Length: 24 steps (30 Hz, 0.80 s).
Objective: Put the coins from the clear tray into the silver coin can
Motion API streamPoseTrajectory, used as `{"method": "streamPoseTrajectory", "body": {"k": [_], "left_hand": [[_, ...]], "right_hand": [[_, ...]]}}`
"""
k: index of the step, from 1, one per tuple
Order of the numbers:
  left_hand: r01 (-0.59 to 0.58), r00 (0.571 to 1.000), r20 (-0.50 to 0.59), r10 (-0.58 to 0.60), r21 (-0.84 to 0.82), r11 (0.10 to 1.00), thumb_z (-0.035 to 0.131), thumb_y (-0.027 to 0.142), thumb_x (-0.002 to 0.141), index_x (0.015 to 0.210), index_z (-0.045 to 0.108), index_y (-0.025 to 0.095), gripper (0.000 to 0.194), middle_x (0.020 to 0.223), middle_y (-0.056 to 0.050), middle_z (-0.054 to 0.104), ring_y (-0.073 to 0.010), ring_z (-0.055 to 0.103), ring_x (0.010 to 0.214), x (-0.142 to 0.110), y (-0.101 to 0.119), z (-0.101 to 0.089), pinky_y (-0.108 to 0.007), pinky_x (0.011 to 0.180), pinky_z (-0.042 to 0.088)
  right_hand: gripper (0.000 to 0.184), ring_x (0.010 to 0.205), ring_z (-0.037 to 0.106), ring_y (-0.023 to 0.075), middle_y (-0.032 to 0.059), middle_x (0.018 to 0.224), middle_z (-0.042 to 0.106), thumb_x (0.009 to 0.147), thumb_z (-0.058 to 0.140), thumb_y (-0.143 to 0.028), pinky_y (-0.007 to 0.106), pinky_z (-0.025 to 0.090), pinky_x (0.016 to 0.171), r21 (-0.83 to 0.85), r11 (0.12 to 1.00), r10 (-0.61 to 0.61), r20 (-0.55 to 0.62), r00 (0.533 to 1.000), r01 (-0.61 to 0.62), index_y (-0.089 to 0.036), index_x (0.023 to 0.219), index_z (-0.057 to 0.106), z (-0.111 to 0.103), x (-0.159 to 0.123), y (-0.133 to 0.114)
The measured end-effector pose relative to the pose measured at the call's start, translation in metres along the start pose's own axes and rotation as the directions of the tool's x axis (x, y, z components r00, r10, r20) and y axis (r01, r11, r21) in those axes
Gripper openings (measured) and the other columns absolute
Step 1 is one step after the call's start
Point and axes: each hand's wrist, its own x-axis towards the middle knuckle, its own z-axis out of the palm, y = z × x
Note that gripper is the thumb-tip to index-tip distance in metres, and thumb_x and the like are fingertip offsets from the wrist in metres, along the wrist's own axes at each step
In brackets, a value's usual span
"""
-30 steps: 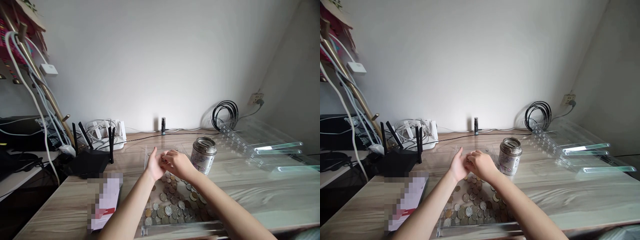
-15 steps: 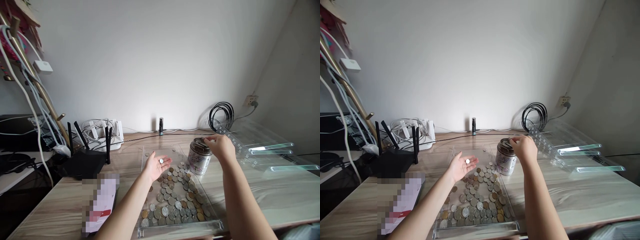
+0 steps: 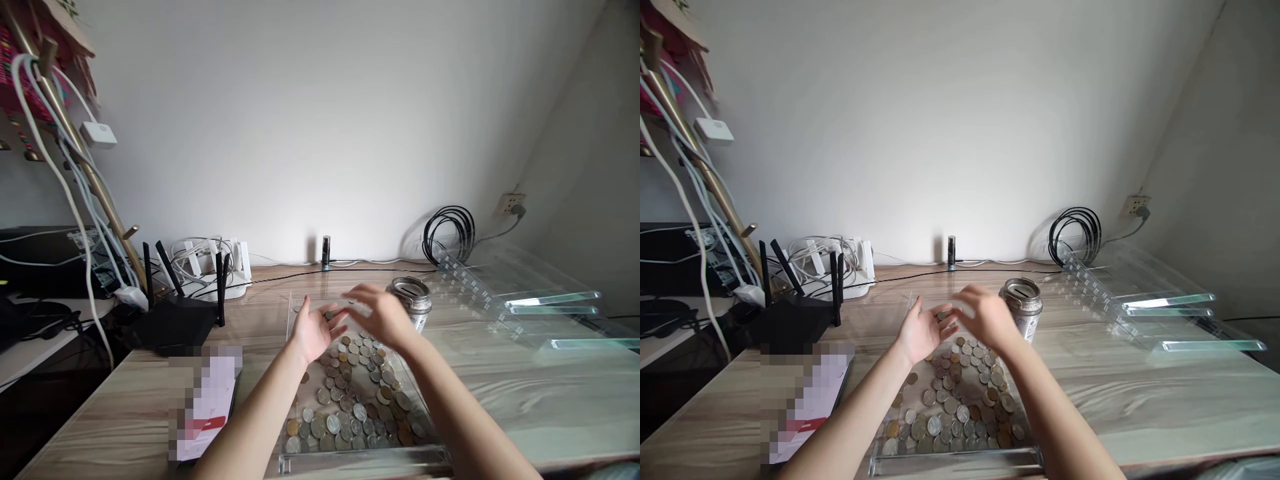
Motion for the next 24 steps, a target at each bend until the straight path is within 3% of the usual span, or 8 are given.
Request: {"method": "streamPoseTrajectory", "body": {"k": [3,8,11,14,16,18,22,24], "left_hand": [[-0.008,0.988,0.155,0.004,0.021,1.0,0.023,0.053,0.083,0.095,0.058,0.008,0.058,0.078,-0.011,0.058,-0.016,0.055,0.068,-0.003,0.0,0.003,-0.028,0.064,0.044],[0.042,0.971,0.229,-0.063,0.095,0.995,0.024,0.055,0.083,0.101,0.056,0.012,0.056,0.08,-0.01,0.058,-0.0191,0.055,0.075,-0.007,0.0,0.009,-0.033,0.069,0.043],[0.027,0.989,0.143,-0.048,0.14,0.99,0.027,0.056,0.081,0.103,0.053,0.016,0.052,0.093,-0.012,0.06,-0.0236,0.055,0.088,-0.007,0.0,0.01,-0.037,0.072,0.043],[-0.024,1.0,0.022,0.02,0.176,0.984,0.029,0.054,0.082,0.109,0.049,0.016,0.052,0.105,-0.014,0.057,-0.025,0.054,0.096,-0.004,0.002,0.007,-0.037,0.071,0.044],[-0.06,0.997,-0.04,0.069,0.197,0.979,0.028,0.053,0.082,0.11,0.049,0.015,0.052,0.108,-0.015,0.057,-0.024,0.055,0.095,-0.003,0.004,0.005,-0.035,0.071,0.045],[-0.088,0.99,-0.092,0.108,0.205,0.975,0.027,0.053,0.082,0.107,0.051,0.014,0.053,0.107,-0.015,0.057,-0.0226,0.056,0.092,-0.001,0.005,0.004,-0.033,0.069,0.045],[-0.118,0.969,-0.186,0.162,0.226,0.967,0.028,0.051,0.082,0.103,0.054,0.014,0.05,0.103,-0.014,0.059,-0.0204,0.057,0.085,0.0,0.007,0.002,-0.03,0.064,0.046],[-0.148,0.948,-0.235,0.214,0.268,0.952,0.028,0.048,0.082,0.099,0.055,0.014,0.047,0.099,-0.013,0.06,-0.0197,0.058,0.082,0.002,0.008,0.002,-0.029,0.063,0.045]], "right_hand": [[0.017,0.079,0.054,0.0137,0.0031,0.087,0.06,0.077,0.049,-0.02,0.023,0.043,0.064,0.044,0.992,-0.125,0.205,0.971,0.118,-0.021,0.084,0.064,0.025,0.001,-0.021],[0.02,0.071,0.054,0.0108,0.0026,0.083,0.061,0.08,0.045,-0.017,0.021,0.041,0.061,0.027,0.997,-0.08,0.151,0.985,0.077,-0.021,0.083,0.065,0.027,0.001,-0.019],[0.021,0.075,0.054,0.0133,0.0037,0.081,0.063,0.081,0.045,-0.02,0.023,0.042,0.065,-0.047,0.999,-0.014,-0.05,0.999,0.011,-0.02,0.082,0.066,0.002,0.001,0.003],[0.016,0.081,0.055,0.0169,0.0037,0.083,0.065,0.074,0.052,-0.026,0.027,0.042,0.068,-0.104,0.958,0.234,-0.25,0.94,-0.266,-0.021,0.078,0.067,-0.029,-0.002,0.043],[0.015,0.074,0.056,0.0167,0.0027,0.079,0.065,0.069,0.055,-0.027,0.026,0.041,0.063,-0.087,0.899,0.402,-0.227,0.887,-0.43,-0.021,0.075,0.068,-0.043,-0.006,0.07],[0.016,0.068,0.057,0.016,0.0017,0.073,0.065,0.066,0.054,-0.027,0.025,0.04,0.059,-0.076,0.862,0.486,-0.157,0.86,-0.501,-0.021,0.073,0.068,-0.048,-0.008,0.088],[0.018,0.068,0.057,0.0166,0.0012,0.071,0.066,0.066,0.052,-0.026,0.025,0.039,0.057,-0.133,0.835,0.525,-0.097,0.845,-0.534,-0.022,0.072,0.068,-0.047,-0.009,0.094],[0.017,0.073,0.056,0.0187,0.0023,0.071,0.065,0.066,0.052,-0.027,0.027,0.04,0.06,-0.182,0.845,0.492,-0.102,0.865,-0.502,-0.022,0.07,0.068,-0.048,-0.009,0.087]]}}
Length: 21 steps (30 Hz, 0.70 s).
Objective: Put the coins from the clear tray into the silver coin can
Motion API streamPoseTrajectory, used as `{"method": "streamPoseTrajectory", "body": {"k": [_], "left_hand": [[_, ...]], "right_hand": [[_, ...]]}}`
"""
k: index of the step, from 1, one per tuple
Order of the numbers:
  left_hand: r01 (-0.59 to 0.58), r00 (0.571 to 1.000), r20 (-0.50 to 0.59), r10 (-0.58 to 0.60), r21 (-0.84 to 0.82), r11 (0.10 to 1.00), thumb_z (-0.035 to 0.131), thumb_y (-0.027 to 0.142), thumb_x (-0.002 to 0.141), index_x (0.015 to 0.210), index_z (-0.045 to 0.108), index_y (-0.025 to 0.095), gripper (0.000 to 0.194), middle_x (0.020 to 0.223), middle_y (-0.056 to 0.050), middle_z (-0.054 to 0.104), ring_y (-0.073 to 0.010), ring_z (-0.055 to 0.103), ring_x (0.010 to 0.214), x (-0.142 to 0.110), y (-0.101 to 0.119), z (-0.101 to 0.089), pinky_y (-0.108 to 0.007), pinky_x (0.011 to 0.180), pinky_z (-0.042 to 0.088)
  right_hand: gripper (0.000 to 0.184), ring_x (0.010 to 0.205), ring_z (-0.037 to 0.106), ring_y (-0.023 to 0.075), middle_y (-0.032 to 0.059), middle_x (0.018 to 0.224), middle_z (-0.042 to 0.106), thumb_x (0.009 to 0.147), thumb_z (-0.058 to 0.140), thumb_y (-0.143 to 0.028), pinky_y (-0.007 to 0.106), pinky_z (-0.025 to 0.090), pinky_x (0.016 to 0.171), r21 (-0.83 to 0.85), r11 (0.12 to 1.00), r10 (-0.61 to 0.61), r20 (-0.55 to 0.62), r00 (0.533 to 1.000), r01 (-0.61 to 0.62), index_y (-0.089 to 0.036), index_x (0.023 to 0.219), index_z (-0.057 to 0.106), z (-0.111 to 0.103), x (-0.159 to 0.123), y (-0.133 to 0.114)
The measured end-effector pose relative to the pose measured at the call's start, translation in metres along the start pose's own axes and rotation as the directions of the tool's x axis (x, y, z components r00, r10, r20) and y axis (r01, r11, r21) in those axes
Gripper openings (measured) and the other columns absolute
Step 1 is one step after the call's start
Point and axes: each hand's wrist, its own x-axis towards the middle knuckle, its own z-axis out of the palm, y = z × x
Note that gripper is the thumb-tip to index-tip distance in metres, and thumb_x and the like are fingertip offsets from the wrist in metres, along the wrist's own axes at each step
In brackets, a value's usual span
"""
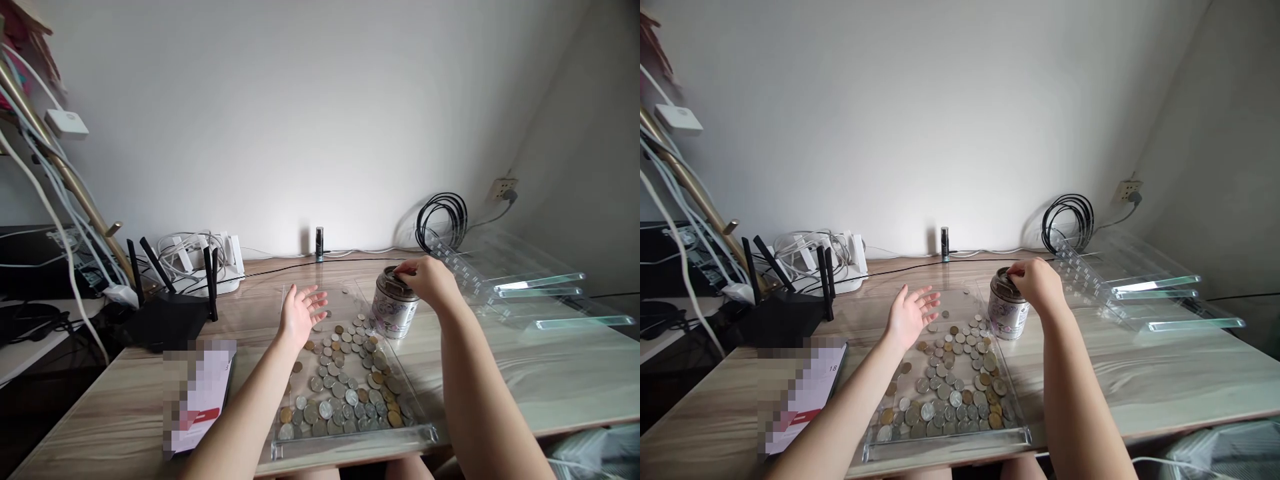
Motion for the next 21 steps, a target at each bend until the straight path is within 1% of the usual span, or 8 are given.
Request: {"method": "streamPoseTrajectory", "body": {"k": [3,5,7,9,10,15,18,21], "left_hand": [[-0.101,0.985,-0.121,0.124,0.183,0.978,0.035,0.037,0.082,0.089,0.058,0.015,0.033,0.091,-0.011,0.062,-0.0201,0.057,0.085,0.005,0.0,-0.004,-0.03,0.067,0.045],[-0.148,0.968,-0.137,0.209,0.358,0.922,0.044,0.025,0.077,0.079,0.059,0.017,0.017,0.09,-0.008,0.062,-0.0213,0.054,0.097,0.009,-0.003,-0.008,-0.03,0.077,0.043],[-0.168,0.972,-0.063,0.226,0.49,0.855,0.05,0.018,0.071,0.071,0.059,0.019,0.009,0.098,-0.006,0.061,-0.0227,0.041,0.115,0.012,-0.009,-0.014,-0.031,0.091,0.036],[-0.168,0.977,-0.011,0.211,0.565,0.808,0.055,0.017,0.067,0.067,0.057,0.02,0.003,0.111,-0.008,0.056,-0.0237,0.022,0.128,0.012,-0.015,-0.019,-0.033,0.099,0.027],[-0.167,0.979,0.005,0.202,0.581,0.796,0.057,0.018,0.066,0.065,0.055,0.02,0.003,0.118,-0.009,0.052,-0.0234,0.011,0.131,0.011,-0.018,-0.021,-0.034,0.102,0.022],[-0.012,1.0,0.016,0.002,0.678,0.735,0.065,0.008,0.051,0.066,0.055,0.02,0.022,0.131,-0.012,0.039,-0.0263,-0.004,0.131,0.0,-0.022,-0.026,-0.043,0.103,0.0],[0.006,0.996,0.06,-0.061,0.665,0.747,0.064,0.004,0.049,0.065,0.054,0.021,0.026,0.124,-0.012,0.046,-0.0253,-0.005,0.131,-0.011,-0.023,-0.025,-0.042,0.104,0.0],[0.008,0.988,0.106,-0.115,0.699,0.716,0.065,0.006,0.05,0.058,0.051,0.022,0.022,0.109,-0.012,0.056,-0.0268,0.003,0.131,-0.027,-0.03,-0.025,-0.038,0.105,0.007]], "right_hand": [[0.023,0.085,0.054,0.0206,0.0058,0.084,0.065,0.073,0.049,-0.029,0.031,0.042,0.074,0.044,0.988,-0.138,-0.169,0.976,0.148,-0.018,0.081,0.068,-0.002,-0.009,-0.019],[0.03,0.088,0.054,0.0187,0.0074,0.095,0.063,0.08,0.041,-0.028,0.031,0.041,0.079,0.132,0.96,-0.221,-0.197,0.955,0.249,-0.016,0.095,0.064,0.007,-0.015,-0.042],[0.034,0.087,0.056,0.0159,0.008,0.1,0.061,0.084,0.033,-0.023,0.029,0.043,0.077,0.217,0.919,-0.348,0.059,0.936,0.328,-0.017,0.105,0.058,0.028,-0.017,-0.069],[0.035,0.093,0.055,0.0167,0.0113,0.104,0.059,0.086,0.029,-0.021,0.029,0.042,0.079,0.128,0.923,-0.381,0.439,0.814,0.362,-0.015,0.106,0.057,0.057,-0.016,-0.095],[0.033,0.092,0.056,0.0197,0.0146,0.102,0.06,0.086,0.032,-0.024,0.032,0.042,0.079,0.096,0.926,-0.36,0.511,0.781,0.364,-0.013,0.1,0.06,0.072,-0.014,-0.105],[0.032,0.108,0.046,0.032,0.0194,0.12,0.049,0.074,0.055,-0.028,0.051,0.035,0.084,0.005,0.926,-0.282,0.677,0.68,0.379,-0.016,0.103,0.06,0.115,-0.012,-0.115],[0.036,0.11,0.044,0.0337,0.0184,0.125,0.044,0.072,0.057,-0.027,0.056,0.031,0.085,-0.026,0.896,-0.267,0.766,0.585,0.443,-0.021,0.107,0.058,0.11,-0.031,-0.104],[0.041,0.107,0.047,0.0351,0.0229,0.122,0.045,0.075,0.05,-0.035,0.055,0.035,0.081,-0.033,0.877,-0.265,0.799,0.54,0.48,-0.016,0.111,0.055,0.093,-0.062,-0.092]]}}
